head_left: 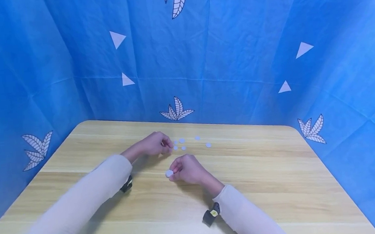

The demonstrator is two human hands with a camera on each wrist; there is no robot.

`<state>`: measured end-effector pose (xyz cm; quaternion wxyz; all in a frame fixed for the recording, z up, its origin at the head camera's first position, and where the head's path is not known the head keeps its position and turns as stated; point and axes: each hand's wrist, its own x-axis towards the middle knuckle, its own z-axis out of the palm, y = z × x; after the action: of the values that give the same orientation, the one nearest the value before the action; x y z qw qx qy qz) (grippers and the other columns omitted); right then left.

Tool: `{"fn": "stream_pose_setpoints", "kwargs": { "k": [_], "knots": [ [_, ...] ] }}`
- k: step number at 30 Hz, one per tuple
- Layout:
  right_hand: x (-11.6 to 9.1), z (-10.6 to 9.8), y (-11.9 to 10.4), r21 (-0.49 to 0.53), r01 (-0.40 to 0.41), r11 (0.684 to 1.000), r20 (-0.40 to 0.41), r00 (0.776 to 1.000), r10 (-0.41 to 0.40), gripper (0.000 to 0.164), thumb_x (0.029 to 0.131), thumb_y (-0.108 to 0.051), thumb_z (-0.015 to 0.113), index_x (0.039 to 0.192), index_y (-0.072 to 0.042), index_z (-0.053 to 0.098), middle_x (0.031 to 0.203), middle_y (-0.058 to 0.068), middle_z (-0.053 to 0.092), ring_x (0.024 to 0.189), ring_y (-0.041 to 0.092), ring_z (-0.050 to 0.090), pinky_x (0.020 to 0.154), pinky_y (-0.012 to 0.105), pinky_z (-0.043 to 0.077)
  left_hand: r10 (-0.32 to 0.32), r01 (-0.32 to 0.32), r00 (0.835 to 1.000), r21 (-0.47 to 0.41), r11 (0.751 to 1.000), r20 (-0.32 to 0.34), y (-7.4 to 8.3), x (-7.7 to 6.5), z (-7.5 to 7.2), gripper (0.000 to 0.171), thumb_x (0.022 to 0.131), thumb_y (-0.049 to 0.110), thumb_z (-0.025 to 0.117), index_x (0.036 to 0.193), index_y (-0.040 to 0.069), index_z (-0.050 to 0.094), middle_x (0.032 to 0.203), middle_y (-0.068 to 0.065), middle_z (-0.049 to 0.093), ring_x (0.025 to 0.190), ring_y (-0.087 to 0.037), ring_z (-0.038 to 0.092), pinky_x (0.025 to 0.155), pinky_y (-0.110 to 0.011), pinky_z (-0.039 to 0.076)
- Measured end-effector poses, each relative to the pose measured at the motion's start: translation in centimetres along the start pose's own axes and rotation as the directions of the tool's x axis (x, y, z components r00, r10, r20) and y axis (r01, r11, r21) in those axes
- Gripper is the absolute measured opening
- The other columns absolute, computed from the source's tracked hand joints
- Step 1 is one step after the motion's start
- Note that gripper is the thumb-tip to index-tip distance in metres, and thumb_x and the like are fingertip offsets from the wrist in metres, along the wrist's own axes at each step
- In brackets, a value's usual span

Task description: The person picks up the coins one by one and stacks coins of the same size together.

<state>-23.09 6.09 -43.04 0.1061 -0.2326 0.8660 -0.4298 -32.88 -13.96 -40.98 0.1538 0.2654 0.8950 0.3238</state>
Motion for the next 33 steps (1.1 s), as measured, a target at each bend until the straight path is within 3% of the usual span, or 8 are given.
{"fn": "stream_pose_setpoints", "kwargs": {
  "k": [8,15,24,33],
  "knots": [
    [0.2,-0.1,-0.2,-0.01,-0.006,1.0,0.004,1.0,0.006,0.02,0.079,-0.011,0.089,0.093,-0.006,0.075,0.084,-0.003,0.072,0.078,0.007,0.067,0.078,0.024,0.055,-0.004,0.0,0.998,-0.057,0.998,-0.057,0.5,3.1,-0.6,0.015,0.093,0.01,0.074,0.107,0.005,0.073,0.093,-0.006,0.07,0.077,-0.019,0.062,0.064,-0.028,0.052],
    [0.3,-0.1,-0.1,-0.028,-0.003,1.0,0.007,1.0,0.003,0.02,0.078,-0.011,0.089,0.093,-0.007,0.076,0.083,-0.004,0.073,0.077,0.006,0.067,0.077,0.023,0.055,0.046,-0.049,0.997,-0.042,0.998,-0.066,1.0,5.0,0.2,0.017,0.091,0.007,0.076,0.108,0.004,0.073,0.096,-0.005,0.071,0.091,-0.021,0.062,0.078,-0.029,0.052],
    [0.3,0.1,0.2,-0.032,0.001,0.999,0.007,1.0,-0.001,0.02,0.078,-0.011,0.089,0.093,-0.007,0.076,0.085,-0.003,0.073,0.077,0.005,0.067,0.077,0.022,0.055,0.019,-0.021,0.999,-0.03,0.999,-0.046,0.9,6.1,0.1,0.023,0.09,0.007,0.077,0.112,0.001,0.071,0.104,-0.009,0.071,0.1,-0.023,0.063,0.092,-0.035,0.052],
    [0.3,-0.1,0.3,-0.039,-0.017,0.999,0.0,1.0,0.017,0.019,0.079,-0.012,0.089,0.092,-0.008,0.076,0.082,-0.005,0.072,0.077,0.005,0.066,0.077,0.023,0.054,-0.008,0.007,1.0,-0.035,0.999,-0.022,-0.2,7.4,0.0,0.026,0.089,0.009,0.079,0.114,0.002,0.072,0.104,-0.008,0.07,0.099,-0.021,0.062,0.091,-0.032,0.051]
  ]
}}
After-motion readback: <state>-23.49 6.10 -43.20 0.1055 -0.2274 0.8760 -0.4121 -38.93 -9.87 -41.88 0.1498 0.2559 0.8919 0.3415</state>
